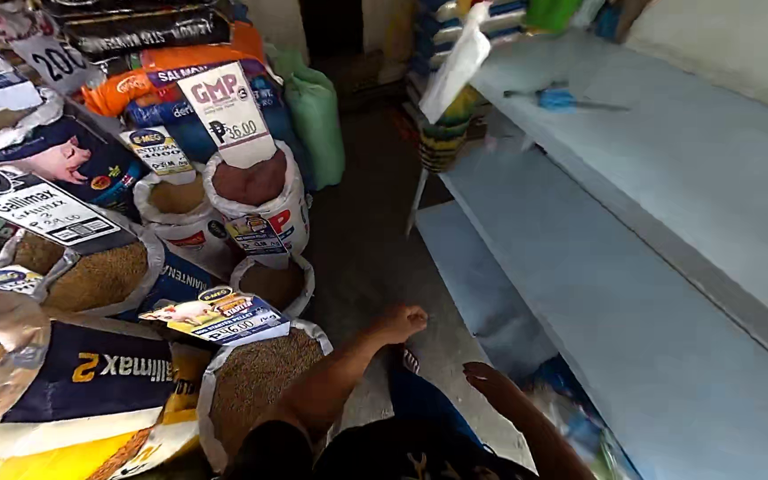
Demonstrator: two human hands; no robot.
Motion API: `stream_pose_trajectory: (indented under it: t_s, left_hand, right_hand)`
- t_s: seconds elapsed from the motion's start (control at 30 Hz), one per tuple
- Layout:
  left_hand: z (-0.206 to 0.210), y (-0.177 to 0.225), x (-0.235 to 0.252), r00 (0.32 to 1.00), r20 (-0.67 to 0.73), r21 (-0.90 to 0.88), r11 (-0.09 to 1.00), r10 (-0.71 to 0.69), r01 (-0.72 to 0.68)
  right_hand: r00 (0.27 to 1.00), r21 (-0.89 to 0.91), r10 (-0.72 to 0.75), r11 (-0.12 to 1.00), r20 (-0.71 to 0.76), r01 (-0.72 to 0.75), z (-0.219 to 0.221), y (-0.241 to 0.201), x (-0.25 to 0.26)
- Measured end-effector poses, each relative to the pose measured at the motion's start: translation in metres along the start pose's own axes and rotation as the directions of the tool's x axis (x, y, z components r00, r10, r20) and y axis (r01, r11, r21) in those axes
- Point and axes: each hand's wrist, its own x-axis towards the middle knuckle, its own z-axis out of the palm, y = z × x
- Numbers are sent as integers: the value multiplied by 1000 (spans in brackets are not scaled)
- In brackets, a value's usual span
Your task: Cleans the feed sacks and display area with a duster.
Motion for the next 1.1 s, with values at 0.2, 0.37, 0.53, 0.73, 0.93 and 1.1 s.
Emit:
stream_pose_trajectory:
  t_s: [0.2, 0.37, 0.53, 0.73, 0.93, 1.1]
  left_hand:
    - [-111, -19, 58, 893, -103, -416, 834, -439, 362]
    - [-212, -13, 105, 872, -242, -650, 739, -425, 180]
    - [-329, -3, 207, 877, -273, -517, 829, -396, 214]
    - [-442, 78, 353, 980, -200, -241, 970, -13, -36]
    - [-475, 171, 463, 901, -178, -41, 912, 396, -409]
    - [-461, 215, 504, 808, -228, -110, 811, 543, -575]
  right_hand:
    - [996, -19, -90, 996, -21, 89, -93, -150, 136]
    - [927, -185, -364, 921, -94, 343, -179, -284, 231]
    - [599, -320, -557, 827, -576, 462, -269, -404, 300]
    - [127, -326, -390, 877, -912, 353, -363, -526, 346]
    - [144, -106, -119, 990, -982, 93, -415, -600, 371]
    - [336, -70, -112, 988, -935, 137, -429, -591, 356]
